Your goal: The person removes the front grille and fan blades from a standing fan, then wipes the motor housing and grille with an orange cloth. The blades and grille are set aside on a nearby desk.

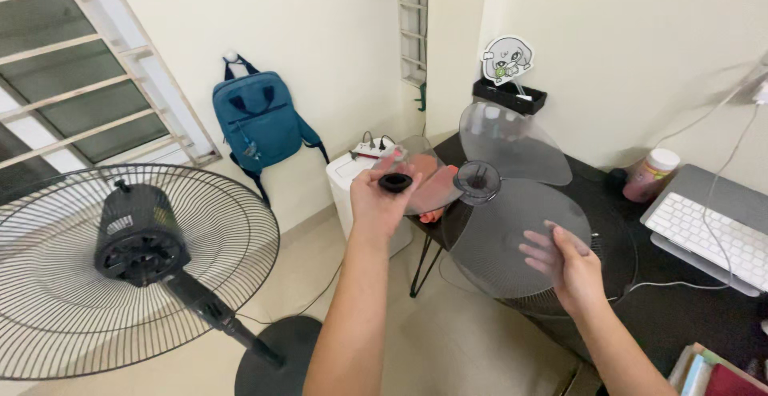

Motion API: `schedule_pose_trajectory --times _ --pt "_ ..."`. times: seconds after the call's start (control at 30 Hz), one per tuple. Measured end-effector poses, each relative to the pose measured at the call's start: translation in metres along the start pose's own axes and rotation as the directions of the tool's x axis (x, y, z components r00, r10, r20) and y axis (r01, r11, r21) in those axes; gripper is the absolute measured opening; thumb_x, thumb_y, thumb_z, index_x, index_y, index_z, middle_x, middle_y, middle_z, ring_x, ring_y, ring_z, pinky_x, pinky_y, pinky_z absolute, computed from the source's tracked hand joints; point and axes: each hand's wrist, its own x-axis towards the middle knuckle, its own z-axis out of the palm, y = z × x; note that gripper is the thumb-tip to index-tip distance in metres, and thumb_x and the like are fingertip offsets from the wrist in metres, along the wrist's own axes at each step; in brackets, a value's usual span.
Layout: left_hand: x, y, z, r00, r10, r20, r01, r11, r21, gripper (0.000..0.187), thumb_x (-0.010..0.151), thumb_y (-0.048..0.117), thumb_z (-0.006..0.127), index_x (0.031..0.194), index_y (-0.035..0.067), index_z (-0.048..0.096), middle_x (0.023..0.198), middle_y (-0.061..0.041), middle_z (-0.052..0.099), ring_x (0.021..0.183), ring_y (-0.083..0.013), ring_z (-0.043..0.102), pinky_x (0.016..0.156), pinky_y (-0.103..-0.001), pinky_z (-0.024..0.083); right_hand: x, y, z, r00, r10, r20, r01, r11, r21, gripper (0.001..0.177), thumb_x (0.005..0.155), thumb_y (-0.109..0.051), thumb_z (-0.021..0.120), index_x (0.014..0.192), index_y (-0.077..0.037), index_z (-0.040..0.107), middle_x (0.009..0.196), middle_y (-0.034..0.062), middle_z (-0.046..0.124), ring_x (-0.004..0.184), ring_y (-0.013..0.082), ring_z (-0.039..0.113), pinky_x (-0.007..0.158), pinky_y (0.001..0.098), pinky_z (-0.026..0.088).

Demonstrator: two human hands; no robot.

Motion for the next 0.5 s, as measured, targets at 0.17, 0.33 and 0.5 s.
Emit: schedule_pose_trajectory --times 0.17,0.33,0.5 --pt "0.020 -0.026 0.001 0.999 -0.040 0.026 0.041 0.997 -0.061 0.058 0.079 0.010 0.045 0.134 -0.006 0.055 0.121 -0.024 0.056 0.114 -0.0388 0.056 0.107 -0.061 0.045 0.009 0.002 -0.024 0.996 -0.001 -0.085 0.002 1.000 0.011 0.045 0.105 -0.028 0.052 0.139 0.001 0.054 0.124 0.0261 0.069 0.104 0.0386 0.071 0.083 0.0426 0.058" --pt "0.053 -0.045 -0.008 0.996 -0.084 0.032 0.086 0.995 -0.051 0.063 0.077 0.007 0.044 0.139 -0.003 0.048 0.124 -0.025 0.056 0.116 -0.0413 0.056 0.109 -0.063 0.044 0.018 0.009 -0.036 0.988 0.007 -0.156 -0.002 1.000 0.031 0.043 0.105 -0.028 0.052 0.138 0.001 0.055 0.124 0.0253 0.069 0.104 0.0384 0.070 0.083 0.0433 0.057" --pt "0.087 -0.058 -0.014 0.993 -0.107 0.048 0.106 0.994 0.008 0.064 0.079 0.006 0.044 0.142 -0.005 0.046 0.124 -0.025 0.054 0.118 -0.0423 0.055 0.111 -0.065 0.044 0.024 0.019 -0.046 0.971 0.008 -0.237 -0.007 1.000 0.007 0.044 0.105 -0.028 0.052 0.137 0.002 0.056 0.123 0.0241 0.069 0.106 0.0374 0.070 0.084 0.0436 0.058"
